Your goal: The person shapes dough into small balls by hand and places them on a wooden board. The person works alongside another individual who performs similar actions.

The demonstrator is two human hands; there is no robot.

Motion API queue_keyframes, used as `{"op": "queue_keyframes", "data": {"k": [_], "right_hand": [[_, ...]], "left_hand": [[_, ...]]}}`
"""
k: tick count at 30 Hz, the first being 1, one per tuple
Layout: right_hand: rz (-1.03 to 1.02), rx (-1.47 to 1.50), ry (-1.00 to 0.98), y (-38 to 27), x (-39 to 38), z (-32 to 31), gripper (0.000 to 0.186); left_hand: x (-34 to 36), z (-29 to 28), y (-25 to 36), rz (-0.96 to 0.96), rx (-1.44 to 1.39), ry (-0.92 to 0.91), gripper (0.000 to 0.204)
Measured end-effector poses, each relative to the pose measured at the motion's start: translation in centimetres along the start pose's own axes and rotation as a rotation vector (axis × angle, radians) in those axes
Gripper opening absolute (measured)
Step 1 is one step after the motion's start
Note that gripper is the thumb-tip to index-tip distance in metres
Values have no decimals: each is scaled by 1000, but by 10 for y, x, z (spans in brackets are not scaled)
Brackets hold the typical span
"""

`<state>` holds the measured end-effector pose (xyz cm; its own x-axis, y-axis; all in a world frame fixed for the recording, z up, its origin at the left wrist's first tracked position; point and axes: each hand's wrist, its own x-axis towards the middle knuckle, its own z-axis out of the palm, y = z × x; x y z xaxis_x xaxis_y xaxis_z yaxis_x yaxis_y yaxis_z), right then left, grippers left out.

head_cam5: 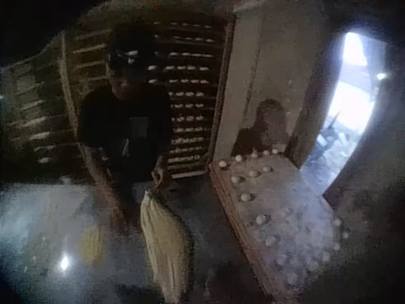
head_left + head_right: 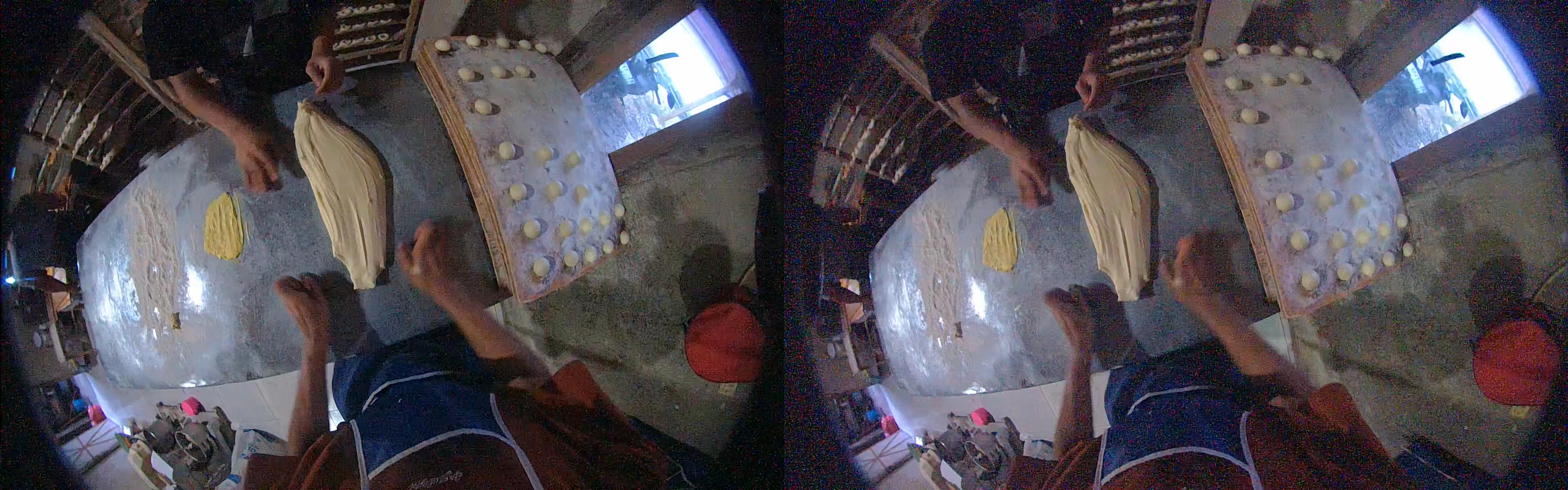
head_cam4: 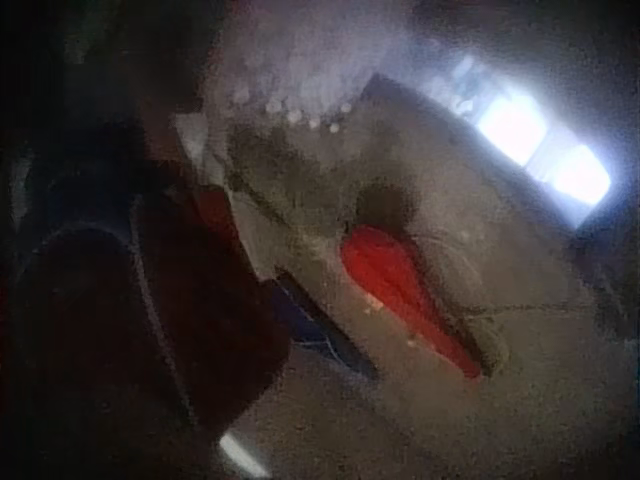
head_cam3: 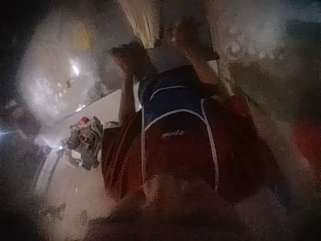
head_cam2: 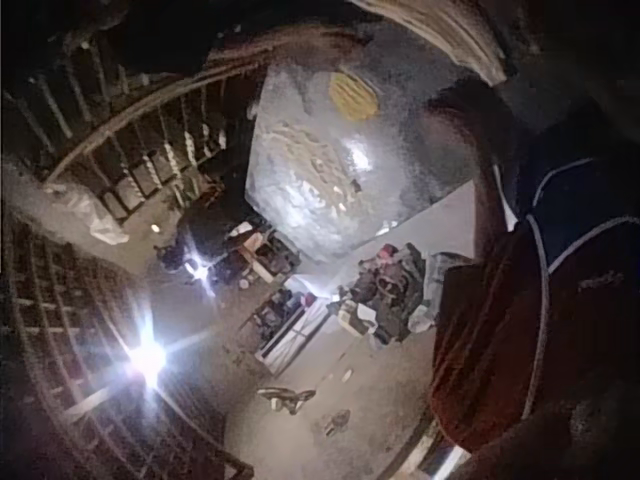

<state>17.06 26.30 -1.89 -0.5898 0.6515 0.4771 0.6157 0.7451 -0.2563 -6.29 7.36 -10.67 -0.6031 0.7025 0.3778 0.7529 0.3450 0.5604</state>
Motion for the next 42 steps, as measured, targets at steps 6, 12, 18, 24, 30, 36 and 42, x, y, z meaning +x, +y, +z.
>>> {"op": "queue_keyframes", "data": {"k": [6, 12, 18, 24, 30, 36, 42], "right_hand": [[258, 388, -270, 50, -89, 22, 24], [-75, -133, -152, -1, -34, -27, 20], [-91, 81, -170, 53, -74, 6, 15], [32, 415, -333, 46, -88, -17, 24], [387, 411, 225, 168, -16, -217, 54], [238, -33, 872, 290, 15, -297, 90], [726, 56, 462, 309, -34, -244, 107]], "left_hand": [[-50, -30, -25, 30, -11, -192, 17], [-27, -45, 7, -79, -8, -189, 24], [58, -118, 29, 281, 4, -990, 37], [150, -60, 230, 602, -115, -836, 34], [196, 100, 489, 784, -799, -538, 61], [198, 284, 584, 862, -599, -896, 85], [186, 210, 530, 850, -515, -597, 80]]}}
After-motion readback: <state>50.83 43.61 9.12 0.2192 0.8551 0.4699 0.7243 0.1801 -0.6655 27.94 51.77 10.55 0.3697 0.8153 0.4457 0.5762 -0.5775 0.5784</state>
